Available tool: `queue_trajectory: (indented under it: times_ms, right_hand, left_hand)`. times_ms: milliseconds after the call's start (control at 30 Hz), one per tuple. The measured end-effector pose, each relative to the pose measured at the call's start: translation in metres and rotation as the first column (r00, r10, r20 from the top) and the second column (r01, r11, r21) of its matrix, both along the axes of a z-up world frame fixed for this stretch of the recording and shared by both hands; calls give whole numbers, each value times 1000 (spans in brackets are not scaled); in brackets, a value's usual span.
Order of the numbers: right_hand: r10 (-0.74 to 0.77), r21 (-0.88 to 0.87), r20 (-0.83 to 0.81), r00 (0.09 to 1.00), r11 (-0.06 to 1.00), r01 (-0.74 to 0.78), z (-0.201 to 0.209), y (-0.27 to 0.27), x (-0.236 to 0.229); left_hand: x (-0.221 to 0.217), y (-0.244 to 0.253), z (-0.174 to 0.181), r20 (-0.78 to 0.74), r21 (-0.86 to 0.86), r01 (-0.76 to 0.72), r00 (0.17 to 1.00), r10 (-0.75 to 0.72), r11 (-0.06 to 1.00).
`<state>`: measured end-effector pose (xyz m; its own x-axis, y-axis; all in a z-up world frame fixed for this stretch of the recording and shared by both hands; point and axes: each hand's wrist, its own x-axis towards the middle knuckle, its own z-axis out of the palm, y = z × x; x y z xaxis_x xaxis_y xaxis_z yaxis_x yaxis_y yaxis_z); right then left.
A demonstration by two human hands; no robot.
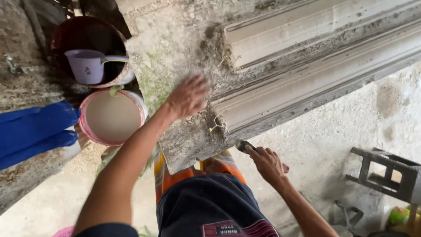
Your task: The person uses a sanding block to smooth the surface of long, white decorative moldings resting on a workbench. They move along the length of the moldings, sanding the flat surfaces and edges, and occasionally wipe away dust with their hand.
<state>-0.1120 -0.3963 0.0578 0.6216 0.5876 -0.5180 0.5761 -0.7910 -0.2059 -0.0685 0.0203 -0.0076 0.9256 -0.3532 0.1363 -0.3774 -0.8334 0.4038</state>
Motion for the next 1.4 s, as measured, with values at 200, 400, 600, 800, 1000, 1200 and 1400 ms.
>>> queue_trajectory:
  times_ms: [200, 400, 600, 800, 1000, 1200, 1400]
  right_hand:
    - [214, 81, 30, 976, 973, -216, -9, 31, 11]
    - [114, 152, 23, 993, 982, -116, 10, 52, -20]
    - [-113, 207, -23, 993, 972, 115, 9, 19, -53]
    - [-256, 200, -8, 967, 947, 252, -3, 1, -65]
    - [-211, 215, -31, 977, 953, 213, 3, 26, -62]
    - [160, 126, 54, 986, 978, -166, 9, 28, -12]
    - [478, 202, 117, 870, 847, -492, -32, 133, -13]
  left_hand:
    - [-96, 1, -30, -133, -246, 125, 978, -161, 961]
    - [-72, 1, 8, 1, -41, -343, 939, 344, 938]
    - [-95, -10, -17, -80, 2, 138, 987, -137, 990]
    - [-100, -45, -19, -14, -23, -6, 1000, 5, 1000]
    - [-126, -76, -84, 158, 210, -164, 978, 132, 964]
    - [-248, -22, -37, 151, -56, -348, 924, 353, 936]
    - [-286, -11, -20, 84, 26, -872, 490, 868, 489]
